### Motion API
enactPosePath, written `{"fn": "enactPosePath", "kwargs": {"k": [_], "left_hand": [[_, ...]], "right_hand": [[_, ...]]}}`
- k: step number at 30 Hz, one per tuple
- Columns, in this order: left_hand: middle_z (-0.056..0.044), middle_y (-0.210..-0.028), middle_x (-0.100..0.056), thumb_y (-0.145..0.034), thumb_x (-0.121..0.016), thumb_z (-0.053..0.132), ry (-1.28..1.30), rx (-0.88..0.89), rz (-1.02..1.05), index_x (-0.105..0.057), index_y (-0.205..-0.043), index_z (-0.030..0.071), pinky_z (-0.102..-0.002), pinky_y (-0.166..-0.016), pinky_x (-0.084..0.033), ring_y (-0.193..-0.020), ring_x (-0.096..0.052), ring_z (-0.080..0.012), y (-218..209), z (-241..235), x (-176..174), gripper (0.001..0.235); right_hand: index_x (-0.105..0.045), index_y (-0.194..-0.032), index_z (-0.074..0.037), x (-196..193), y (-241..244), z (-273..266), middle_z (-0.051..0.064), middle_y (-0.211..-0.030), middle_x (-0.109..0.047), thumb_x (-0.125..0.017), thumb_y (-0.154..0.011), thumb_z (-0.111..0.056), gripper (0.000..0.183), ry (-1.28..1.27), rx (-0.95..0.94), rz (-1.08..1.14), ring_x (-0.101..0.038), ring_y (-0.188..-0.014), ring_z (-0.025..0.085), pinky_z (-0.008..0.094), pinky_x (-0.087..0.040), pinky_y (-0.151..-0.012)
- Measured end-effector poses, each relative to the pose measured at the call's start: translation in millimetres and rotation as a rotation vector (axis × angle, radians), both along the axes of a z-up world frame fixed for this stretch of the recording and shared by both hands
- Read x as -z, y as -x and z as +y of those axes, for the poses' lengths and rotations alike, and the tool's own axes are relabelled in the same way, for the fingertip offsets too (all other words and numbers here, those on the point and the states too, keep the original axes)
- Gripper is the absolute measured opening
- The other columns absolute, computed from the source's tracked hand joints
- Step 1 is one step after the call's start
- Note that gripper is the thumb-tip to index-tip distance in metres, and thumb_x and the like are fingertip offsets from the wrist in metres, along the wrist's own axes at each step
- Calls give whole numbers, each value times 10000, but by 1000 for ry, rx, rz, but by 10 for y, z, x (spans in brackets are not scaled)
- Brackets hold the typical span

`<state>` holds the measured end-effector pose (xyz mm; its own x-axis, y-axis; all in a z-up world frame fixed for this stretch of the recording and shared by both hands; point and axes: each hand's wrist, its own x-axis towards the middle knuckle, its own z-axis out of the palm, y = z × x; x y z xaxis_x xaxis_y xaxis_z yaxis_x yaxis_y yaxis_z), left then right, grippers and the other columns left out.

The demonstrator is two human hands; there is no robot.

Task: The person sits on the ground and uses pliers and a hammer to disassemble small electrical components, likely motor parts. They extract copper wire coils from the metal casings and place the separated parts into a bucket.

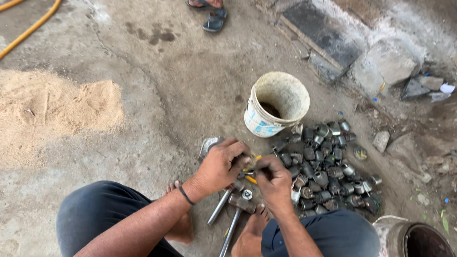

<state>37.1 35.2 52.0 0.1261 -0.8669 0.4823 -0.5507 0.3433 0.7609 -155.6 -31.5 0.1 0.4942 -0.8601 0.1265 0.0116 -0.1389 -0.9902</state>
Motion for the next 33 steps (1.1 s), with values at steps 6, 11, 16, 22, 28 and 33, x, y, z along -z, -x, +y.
{"fn": "enactPosePath", "kwargs": {"k": [6, 11, 16, 22, 28, 33], "left_hand": [[-76, -758, -658, -871, -771, 83, -323, -230, 333, -648, -924, 21, -330, -604, -530, -685, -612, -132, -2, -58, 40, 148], [6, -801, -652, -935, -697, 87, -428, -46, 975, -648, -922, 6, -280, -639, -531, -734, -610, -85, -9, -96, 263, 96], [16, -844, -623, -958, -697, 105, -391, -27, 939, -644, -929, 38, -242, -671, -490, -772, -564, -58, 68, -85, 287, 90], [20, -843, -532, -990, -673, 105, -450, 42, 1005, -547, -928, 50, -258, -634, -458, -767, -498, -62, 217, -88, 511, 151], [7, -825, -574, -941, -622, 104, -509, 107, 995, -527, -914, 42, -290, -613, -534, -737, -581, -94, 196, -132, 436, 117], [-37, -821, -558, -982, -678, 138, -451, 158, 446, -552, -940, 3, -306, -688, -523, -799, -544, -109, 36, -201, 445, 189]], "right_hand": [[-653, -1022, -26, -71, -78, 42, 39, -874, -682, -668, -891, -5, 133, -224, 48, -20, -642, -731, 94, 271, -562, -678], [-668, -1043, 4, 48, -104, 83, 34, -849, -685, -686, -969, -27, 83, -192, 74, 4, -620, -711, 109, 278, -529, -642], [-665, -1037, -4, -110, -166, 96, 56, -887, -742, -687, -922, -64, 132, -388, 24, -67, -712, -727, 118, 266, -606, -677], [-660, -1013, 19, -21, -165, 129, 52, -870, -697, -756, -943, -84, 157, -321, 137, -47, -639, -709, 88, 242, -532, -620], [-689, -949, -2, -6, -218, 25, 51, -767, -703, -758, -903, -170, 188, -468, 130, 75, -640, -619, 103, 267, -509, -536], [-703, -963, 1, 149, -132, -66, 58, -792, -693, -695, -916, -94, 106, -601, 42, -95, -641, -642, 139, 301, -535, -587]]}}
